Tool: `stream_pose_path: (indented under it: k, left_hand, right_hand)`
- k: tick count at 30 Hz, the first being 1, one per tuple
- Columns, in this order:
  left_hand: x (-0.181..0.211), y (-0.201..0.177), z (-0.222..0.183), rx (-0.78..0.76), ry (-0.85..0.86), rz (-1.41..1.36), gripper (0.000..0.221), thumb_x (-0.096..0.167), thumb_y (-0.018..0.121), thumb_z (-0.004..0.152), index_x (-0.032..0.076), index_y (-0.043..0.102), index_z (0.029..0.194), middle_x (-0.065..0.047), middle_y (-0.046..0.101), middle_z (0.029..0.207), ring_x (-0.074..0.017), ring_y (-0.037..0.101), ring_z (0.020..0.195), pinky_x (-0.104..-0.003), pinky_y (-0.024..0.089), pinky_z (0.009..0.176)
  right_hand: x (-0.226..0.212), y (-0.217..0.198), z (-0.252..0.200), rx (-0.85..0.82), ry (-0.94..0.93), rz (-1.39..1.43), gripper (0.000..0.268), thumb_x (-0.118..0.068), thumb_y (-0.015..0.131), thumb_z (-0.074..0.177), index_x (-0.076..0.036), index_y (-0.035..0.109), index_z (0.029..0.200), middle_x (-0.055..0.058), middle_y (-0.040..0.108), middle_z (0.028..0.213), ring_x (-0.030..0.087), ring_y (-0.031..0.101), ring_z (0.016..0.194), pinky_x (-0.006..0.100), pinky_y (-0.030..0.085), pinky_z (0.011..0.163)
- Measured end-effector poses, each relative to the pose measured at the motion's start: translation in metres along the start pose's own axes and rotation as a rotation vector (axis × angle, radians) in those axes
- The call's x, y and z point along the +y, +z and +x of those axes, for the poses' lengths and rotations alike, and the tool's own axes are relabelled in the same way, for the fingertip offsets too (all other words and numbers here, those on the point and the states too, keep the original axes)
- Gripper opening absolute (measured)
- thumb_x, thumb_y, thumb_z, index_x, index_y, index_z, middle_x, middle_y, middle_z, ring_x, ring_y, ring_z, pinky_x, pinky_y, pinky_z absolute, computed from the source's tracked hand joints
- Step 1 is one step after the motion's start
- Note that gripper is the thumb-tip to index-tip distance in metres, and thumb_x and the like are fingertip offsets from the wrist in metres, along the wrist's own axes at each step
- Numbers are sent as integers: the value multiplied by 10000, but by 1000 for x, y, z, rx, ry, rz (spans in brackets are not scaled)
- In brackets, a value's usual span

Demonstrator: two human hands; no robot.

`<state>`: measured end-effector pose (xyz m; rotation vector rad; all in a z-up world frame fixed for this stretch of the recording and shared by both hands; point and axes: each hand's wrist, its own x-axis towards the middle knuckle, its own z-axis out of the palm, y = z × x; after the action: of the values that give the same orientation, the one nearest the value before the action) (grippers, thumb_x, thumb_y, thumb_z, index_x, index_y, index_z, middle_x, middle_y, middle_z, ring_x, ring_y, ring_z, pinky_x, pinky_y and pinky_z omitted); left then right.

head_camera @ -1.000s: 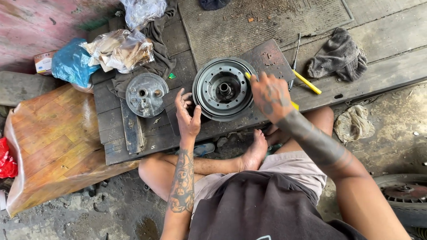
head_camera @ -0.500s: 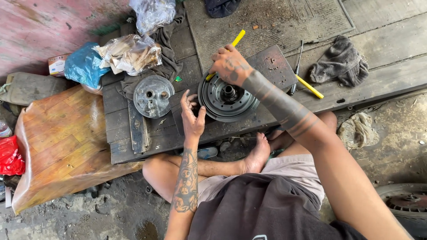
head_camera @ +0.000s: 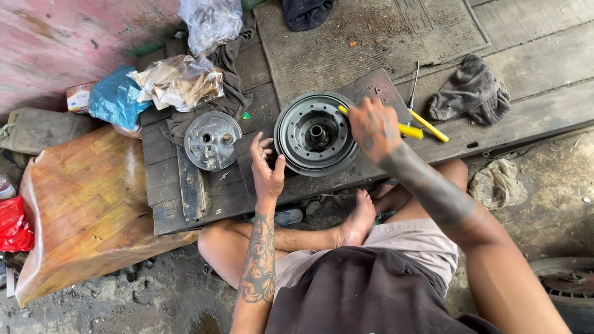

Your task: Cleaning the interior of a motorcycle brake drum using a small brush to remove dust and debris.

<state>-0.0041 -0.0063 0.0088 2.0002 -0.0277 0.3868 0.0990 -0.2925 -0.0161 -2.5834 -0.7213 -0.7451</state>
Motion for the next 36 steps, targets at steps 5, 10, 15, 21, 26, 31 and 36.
stream_pose_path:
  k: [5,10,15,21,26,31,36]
  left_hand:
    - [6,-1,0,-2,-1,8,688,193,597,936,44,302,1539,-258,586,1286,-393,586,987,-520,446,911]
    - [3,1,-1,9,-8,33,706,188,608,920,52,299,1540,-243,590,1286,-384,592,988,-516,443,914]
    - [5,0,-1,6,-18,31,700,189,599,924,53,295,1540,-243,589,1295,-385,596,990,-519,445,917]
    - [1,2,-3,9,-19,26,697,234,601,947,60,293,1547,-235,585,1311,-360,591,1008,-517,444,928]
    - [4,2,-2,6,-8,43,697,230,600,942,70,303,1552,-231,588,1309,-371,592,1005,-521,449,921]
    - [8,2,-2,4,-16,46,700,246,601,939,65,304,1547,-239,585,1304,-383,590,1010,-530,447,926]
    - [6,3,-4,4,-14,36,689,239,597,949,65,301,1547,-247,581,1305,-380,583,1005,-531,447,918]
  right_hand:
    - [-51,-105,-18,-622,39,-75,161,-229,597,874,-263,712,981,5,701,894,192,711,753,325,569,524]
    - [-71,-129,7,-623,-44,7,393,-156,607,826,-244,703,1197,37,690,996,226,688,881,372,613,597]
    - [-73,-129,18,-680,-90,188,373,-103,545,903,-226,758,1182,41,725,940,199,691,824,334,622,625]
    - [-59,-134,21,-565,55,-86,374,-165,585,948,-324,728,1254,17,718,992,166,722,813,330,639,637]
    - [-29,-131,16,-589,112,11,376,-134,567,985,-286,733,1285,83,711,942,263,732,799,402,647,627]
    - [-52,-147,33,-661,20,113,338,-145,554,1004,-249,729,1273,130,739,979,261,750,846,393,665,666]
    - [-29,-116,20,-576,39,37,325,-223,552,1014,-284,709,1292,77,684,959,248,724,806,400,638,609]
